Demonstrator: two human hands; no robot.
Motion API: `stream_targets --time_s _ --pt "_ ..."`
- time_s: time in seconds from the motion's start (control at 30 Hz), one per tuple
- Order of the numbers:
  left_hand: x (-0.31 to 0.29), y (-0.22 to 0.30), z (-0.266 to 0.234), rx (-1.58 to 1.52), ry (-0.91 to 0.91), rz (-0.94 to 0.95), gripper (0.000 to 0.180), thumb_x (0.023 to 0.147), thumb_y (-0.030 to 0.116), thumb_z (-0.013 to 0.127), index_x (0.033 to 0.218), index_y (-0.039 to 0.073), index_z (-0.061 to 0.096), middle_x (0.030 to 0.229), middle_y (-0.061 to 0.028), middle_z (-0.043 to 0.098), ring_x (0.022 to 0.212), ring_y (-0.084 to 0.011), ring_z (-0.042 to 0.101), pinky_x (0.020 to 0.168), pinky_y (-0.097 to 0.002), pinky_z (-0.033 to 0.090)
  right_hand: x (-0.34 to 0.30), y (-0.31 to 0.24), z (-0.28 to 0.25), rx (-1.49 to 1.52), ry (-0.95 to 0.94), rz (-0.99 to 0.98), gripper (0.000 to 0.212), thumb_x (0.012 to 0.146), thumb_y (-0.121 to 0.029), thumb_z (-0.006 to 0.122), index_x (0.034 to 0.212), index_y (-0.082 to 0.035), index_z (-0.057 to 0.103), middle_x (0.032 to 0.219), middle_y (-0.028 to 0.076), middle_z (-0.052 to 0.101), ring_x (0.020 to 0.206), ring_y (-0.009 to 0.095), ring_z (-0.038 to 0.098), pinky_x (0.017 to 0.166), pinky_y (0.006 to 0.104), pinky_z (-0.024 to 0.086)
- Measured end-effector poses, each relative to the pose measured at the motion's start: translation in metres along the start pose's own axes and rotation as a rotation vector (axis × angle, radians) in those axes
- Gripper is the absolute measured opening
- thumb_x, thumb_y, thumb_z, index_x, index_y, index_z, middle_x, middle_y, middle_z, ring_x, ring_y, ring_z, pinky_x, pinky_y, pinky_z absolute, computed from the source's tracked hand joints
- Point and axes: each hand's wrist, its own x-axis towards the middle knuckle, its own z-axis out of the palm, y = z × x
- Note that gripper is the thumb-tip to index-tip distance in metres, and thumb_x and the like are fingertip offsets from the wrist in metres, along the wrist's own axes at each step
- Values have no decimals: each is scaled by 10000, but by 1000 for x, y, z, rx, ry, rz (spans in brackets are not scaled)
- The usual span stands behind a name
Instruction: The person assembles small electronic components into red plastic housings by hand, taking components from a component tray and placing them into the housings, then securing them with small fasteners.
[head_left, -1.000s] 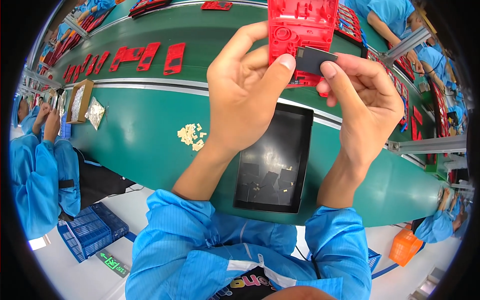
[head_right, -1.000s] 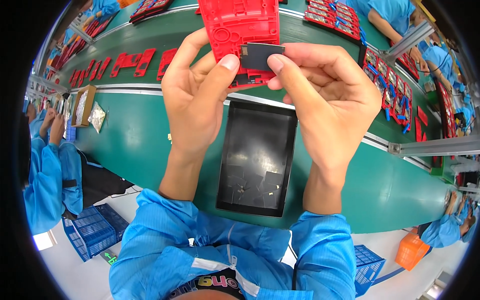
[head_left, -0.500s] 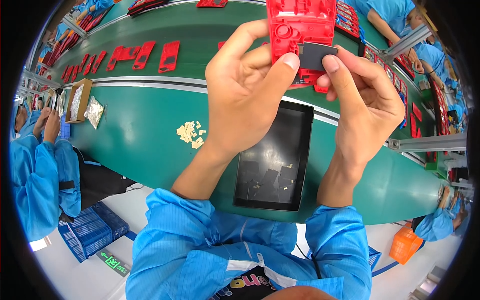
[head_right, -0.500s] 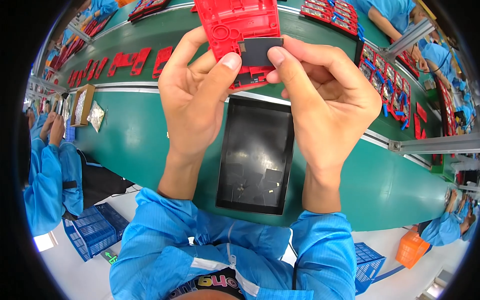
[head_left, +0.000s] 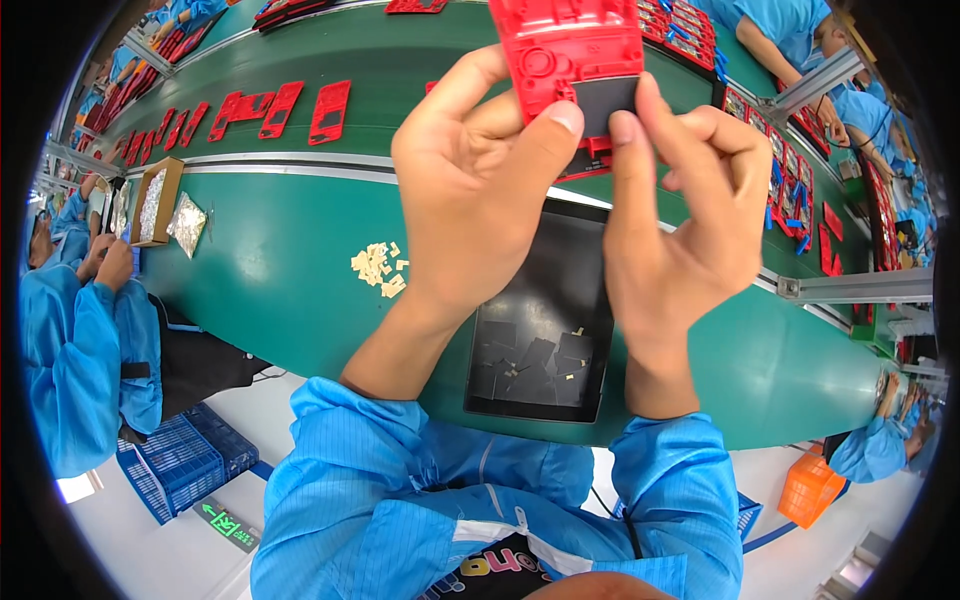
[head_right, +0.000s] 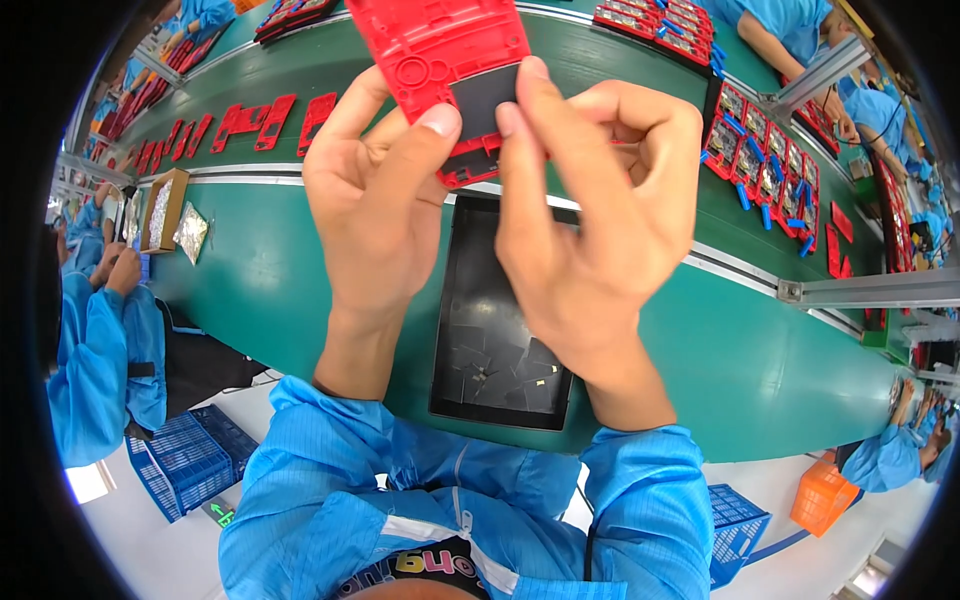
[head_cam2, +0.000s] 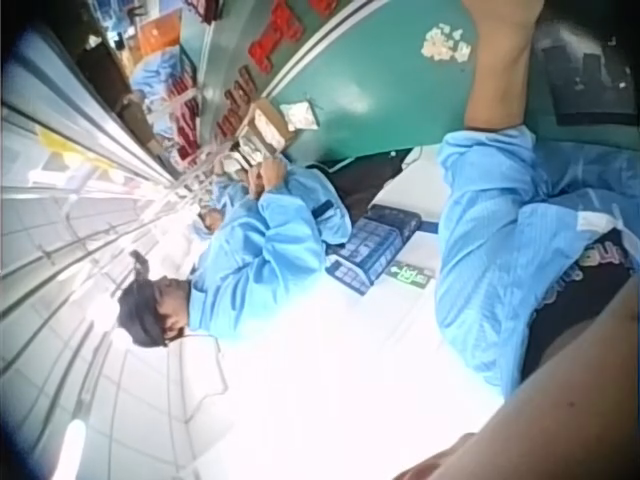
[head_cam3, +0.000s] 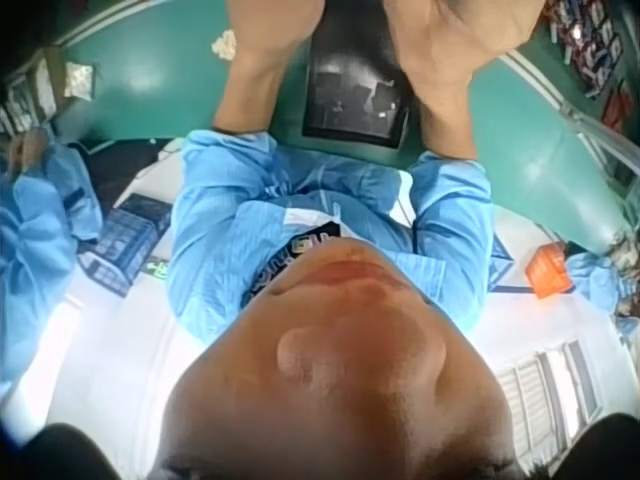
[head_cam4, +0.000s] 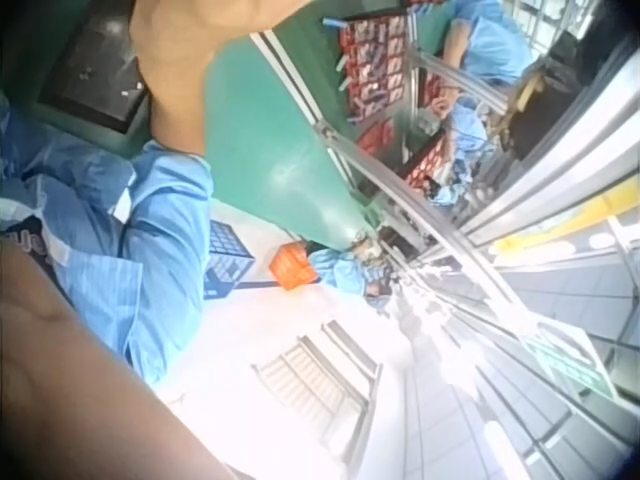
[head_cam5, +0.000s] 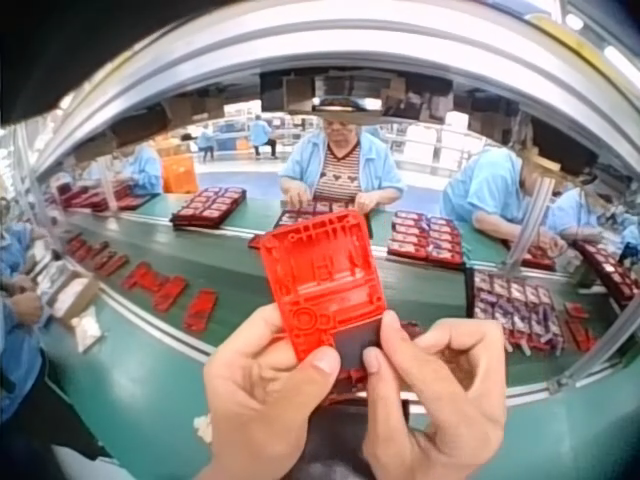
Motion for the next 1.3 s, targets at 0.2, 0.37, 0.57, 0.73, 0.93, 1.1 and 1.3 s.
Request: stream_targets --time_s 0.2,0.37,0.57,0.73,0.93,1.1,1.3 --pt "-3 -1 1 57 120 -41 271 954 -54 639 1222 -90 618 1137 -223 730 1036 -276 736 932 -368 599 -15 -2 16 -156 3 -140 351 819 104 783 1154 0 772 1025 96 566 856 159 580 741 247 513" --pt "-5 9 3 55 145 -4 267 951 -44 648 1212 -90 614 1120 -218 734 1017 -274 737 908 -379 608 -10 0 17 397 48 177 271 801 79 800 1060 9 763 971 66 630 722 95 534 651 240 464" --pt "-14 9 11 42 127 60 258 941 -34 659 1191 -82 619 1093 -216 735 972 -258 737 879 -382 613 -3 -8 1 923 -199 533 111 911 31 725 1015 70 721 853 67 670 792 72 572 774 245 497" --pt "-21 12 17 52 99 57 239 948 -22 645 1178 -83 630 1077 -208 736 980 -255 733 874 -386 612 -8 -7 -3 782 -137 261 73 897 48 713 957 87 728 820 57 649 775 79 562 742 244 472" --pt "-14 6 11 163 128 -95 382 1004 69 609 1330 -113 527 1242 -290 661 1137 -359 685 932 -503 625 8 47 -22 551 105 596 175 928 -151 770 958 22 777 644 -52 573 574 21 450 513 214 313" --pt "-11 13 6 299 -16 70 298 1034 108 569 1251 -96 585 1115 -252 693 1021 -336 709 862 -454 620 -27 206 -63 -78 -83 651 252 891 -145 764 995 83 732 739 89 727 638 111 673 570 278 517" --pt "-50 45 33 520 -639 521 180 927 116 701 1065 8 656 875 -172 713 719 -256 691 635 -374 580 -56 238 -29 -437 -257 672 327 855 -297 742 1008 -9 759 905 217 744 921 411 718 833 466 560"
